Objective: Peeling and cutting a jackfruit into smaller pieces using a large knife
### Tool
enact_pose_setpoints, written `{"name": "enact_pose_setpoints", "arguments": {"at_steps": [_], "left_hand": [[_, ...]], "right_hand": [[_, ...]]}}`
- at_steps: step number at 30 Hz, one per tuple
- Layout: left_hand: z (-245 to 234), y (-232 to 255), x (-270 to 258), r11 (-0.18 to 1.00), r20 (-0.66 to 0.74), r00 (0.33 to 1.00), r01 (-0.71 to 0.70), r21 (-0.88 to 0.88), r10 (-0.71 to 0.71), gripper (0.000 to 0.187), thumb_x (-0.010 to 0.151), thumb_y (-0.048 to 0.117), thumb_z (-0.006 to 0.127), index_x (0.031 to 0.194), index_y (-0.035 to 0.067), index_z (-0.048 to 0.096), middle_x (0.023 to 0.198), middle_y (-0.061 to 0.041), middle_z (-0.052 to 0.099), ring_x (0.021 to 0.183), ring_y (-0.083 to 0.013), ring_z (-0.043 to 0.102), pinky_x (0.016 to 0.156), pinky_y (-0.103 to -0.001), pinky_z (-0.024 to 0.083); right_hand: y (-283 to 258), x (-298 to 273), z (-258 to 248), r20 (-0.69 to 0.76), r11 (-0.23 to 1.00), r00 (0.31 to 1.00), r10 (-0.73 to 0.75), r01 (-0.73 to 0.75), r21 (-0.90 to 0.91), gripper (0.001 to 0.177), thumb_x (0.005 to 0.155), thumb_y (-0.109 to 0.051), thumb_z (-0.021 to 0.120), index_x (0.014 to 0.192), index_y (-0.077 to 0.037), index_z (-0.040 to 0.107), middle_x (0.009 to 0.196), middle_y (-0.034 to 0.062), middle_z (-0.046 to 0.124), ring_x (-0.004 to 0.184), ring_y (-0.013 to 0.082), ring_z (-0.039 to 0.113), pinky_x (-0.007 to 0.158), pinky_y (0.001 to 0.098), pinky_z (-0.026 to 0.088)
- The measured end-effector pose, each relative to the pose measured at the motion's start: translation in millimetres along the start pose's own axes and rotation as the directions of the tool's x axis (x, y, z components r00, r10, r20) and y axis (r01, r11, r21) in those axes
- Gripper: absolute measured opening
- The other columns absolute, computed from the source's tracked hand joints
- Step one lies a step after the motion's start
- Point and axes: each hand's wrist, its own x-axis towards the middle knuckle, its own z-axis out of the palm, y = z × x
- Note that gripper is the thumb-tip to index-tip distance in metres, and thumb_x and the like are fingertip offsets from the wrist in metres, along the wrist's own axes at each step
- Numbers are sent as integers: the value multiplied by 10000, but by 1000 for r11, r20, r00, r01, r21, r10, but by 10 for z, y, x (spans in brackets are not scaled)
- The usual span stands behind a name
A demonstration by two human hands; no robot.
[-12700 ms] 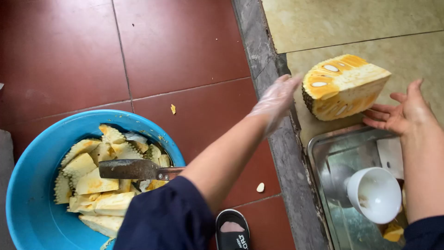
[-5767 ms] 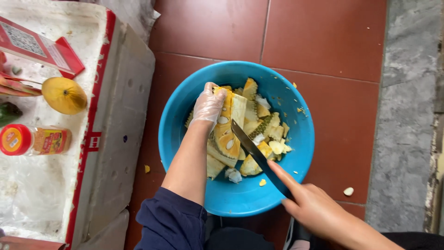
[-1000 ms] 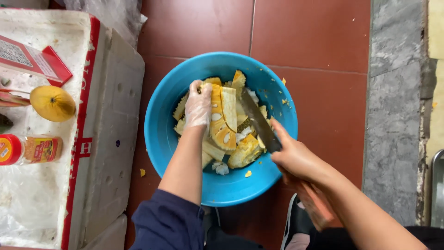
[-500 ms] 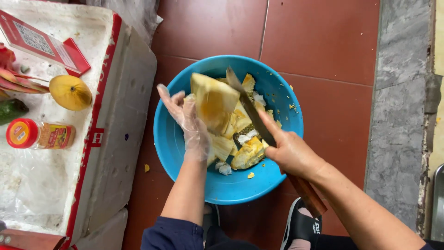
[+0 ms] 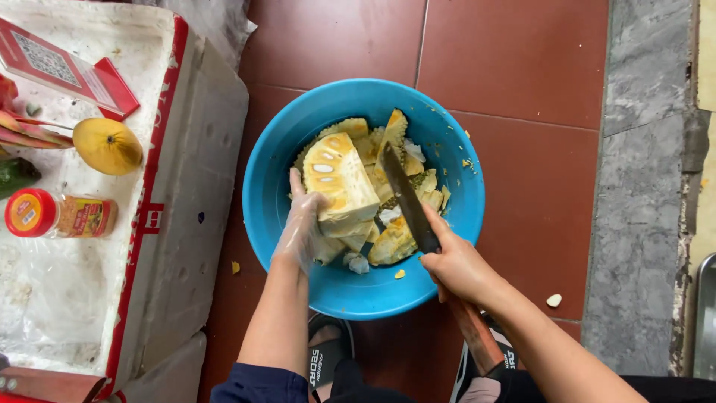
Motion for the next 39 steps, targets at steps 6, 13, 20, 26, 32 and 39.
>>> {"name": "enact_pose_setpoints", "arguments": {"at_steps": [6,13,20,26,32,39], "left_hand": [[-188,-88,481,982,-84,992,76,-175,-92,958,779,463,803,1604,246,367,1502,-225,554,1348,-425,596,1113,-571,505],[101,-366,442,972,-216,974,-114,-203,70,910,760,395,890,1547,310,442,1455,-147,625,1259,-375,671,1007,-493,601],[-41,-896,1103,970,-296,924,-238,48,241,974,711,341,885,1574,422,442,1626,-69,391,1461,-322,483,1232,-444,418],[252,-463,463,957,-278,929,-277,-83,245,927,769,368,825,1593,368,400,1600,-137,451,1451,-333,501,1190,-436,462],[258,-1018,630,883,-225,863,-469,-22,453,1048,756,331,832,1655,315,294,1655,-192,320,1536,-361,341,1262,-502,316],[66,-513,620,813,-172,796,-579,61,580,624,742,576,899,953,133,514,1557,-170,420,1519,-410,323,1246,-558,224]], "right_hand": [[149,557,-37,122,981,978,-168,154,120,995,780,69,533,1673,-296,291,497,216,597,363,339,631,379,331,514],[-128,340,-128,108,983,980,-169,175,-49,1004,778,60,561,1671,-324,312,526,240,658,385,348,666,379,371,541],[-27,346,-111,98,982,978,-184,187,-21,960,846,54,541,1682,-308,240,564,232,657,411,333,686,379,351,559],[-167,314,-131,98,905,965,-242,188,381,978,854,55,510,1685,-298,133,513,295,559,372,415,651,353,405,553],[-239,528,-71,131,872,966,-225,139,469,942,908,8,521,1687,-295,88,564,276,554,415,414,654,414,426,575],[-126,225,-87,190,925,964,-186,106,364,1007,840,79,539,1687,-284,132,523,307,573,369,430,650,360,443,570]]}}
